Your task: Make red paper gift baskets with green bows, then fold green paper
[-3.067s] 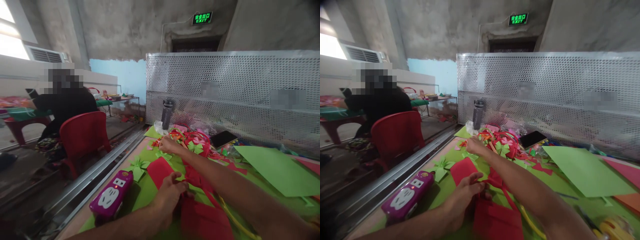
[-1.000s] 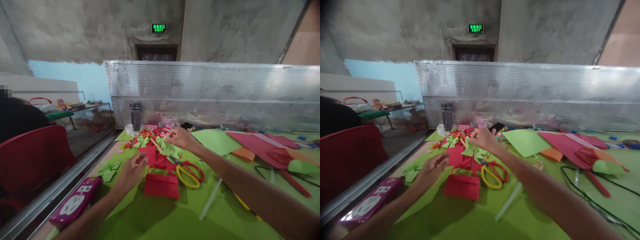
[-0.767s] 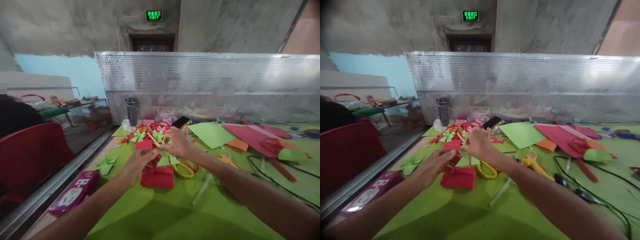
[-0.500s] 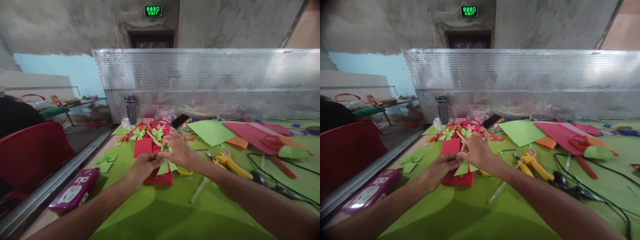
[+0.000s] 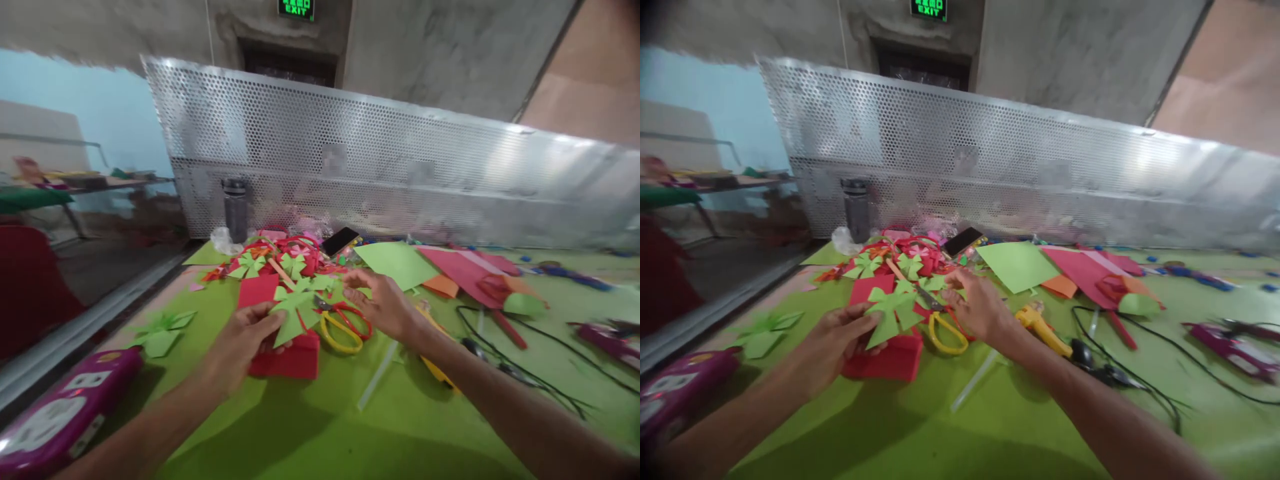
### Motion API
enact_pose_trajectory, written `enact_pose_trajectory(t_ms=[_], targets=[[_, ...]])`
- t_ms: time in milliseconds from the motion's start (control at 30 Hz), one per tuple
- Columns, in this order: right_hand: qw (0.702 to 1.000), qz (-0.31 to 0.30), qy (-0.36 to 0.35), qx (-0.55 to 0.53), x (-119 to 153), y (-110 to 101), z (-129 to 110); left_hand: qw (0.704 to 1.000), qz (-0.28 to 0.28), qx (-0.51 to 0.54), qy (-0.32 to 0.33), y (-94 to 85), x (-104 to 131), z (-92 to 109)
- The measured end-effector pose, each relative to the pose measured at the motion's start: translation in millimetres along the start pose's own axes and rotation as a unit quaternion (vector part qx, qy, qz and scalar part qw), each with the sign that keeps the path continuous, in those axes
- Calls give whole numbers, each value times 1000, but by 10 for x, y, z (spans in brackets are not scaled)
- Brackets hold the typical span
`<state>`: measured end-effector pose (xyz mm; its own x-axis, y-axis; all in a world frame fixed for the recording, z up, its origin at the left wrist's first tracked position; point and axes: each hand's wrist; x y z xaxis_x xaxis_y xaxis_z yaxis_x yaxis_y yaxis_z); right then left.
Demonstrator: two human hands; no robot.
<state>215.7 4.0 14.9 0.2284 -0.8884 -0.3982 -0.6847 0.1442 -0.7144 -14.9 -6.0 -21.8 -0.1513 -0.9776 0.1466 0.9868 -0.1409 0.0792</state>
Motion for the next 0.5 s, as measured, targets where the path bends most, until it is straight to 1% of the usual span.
enact_pose_trajectory(t_ms=[100,167,233,300,400,467,500], targets=[[996,19,52,70,155,-256,185,1000,-7,16,8,-15,-42,-60],[986,33,96,132,296,-396,326,1000,7,-7,21,-13,-45,-94],[970,39,140,193,464,-484,470,998,7,-48,34,-6,-24,-102],[953,39,176,244,636,-521,606,995,8,-90,47,0,2,-79],[930,31,214,296,839,-529,780,990,36,-126,54,-26,-8,-4],[921,19,236,310,913,-528,888,993,61,-91,51,-79,-67,49],[919,11,244,310,933,-525,945,994,77,-56,56,-114,-109,73]])
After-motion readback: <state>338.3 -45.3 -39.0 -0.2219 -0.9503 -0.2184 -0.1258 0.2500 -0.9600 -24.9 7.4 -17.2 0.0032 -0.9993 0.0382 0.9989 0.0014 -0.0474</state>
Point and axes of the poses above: each hand's wrist, its own x-axis away from the middle knuckle, its own y-axis out of the palm, z = x × y, and after that the axes turned 10 degrees about -x, right-handed
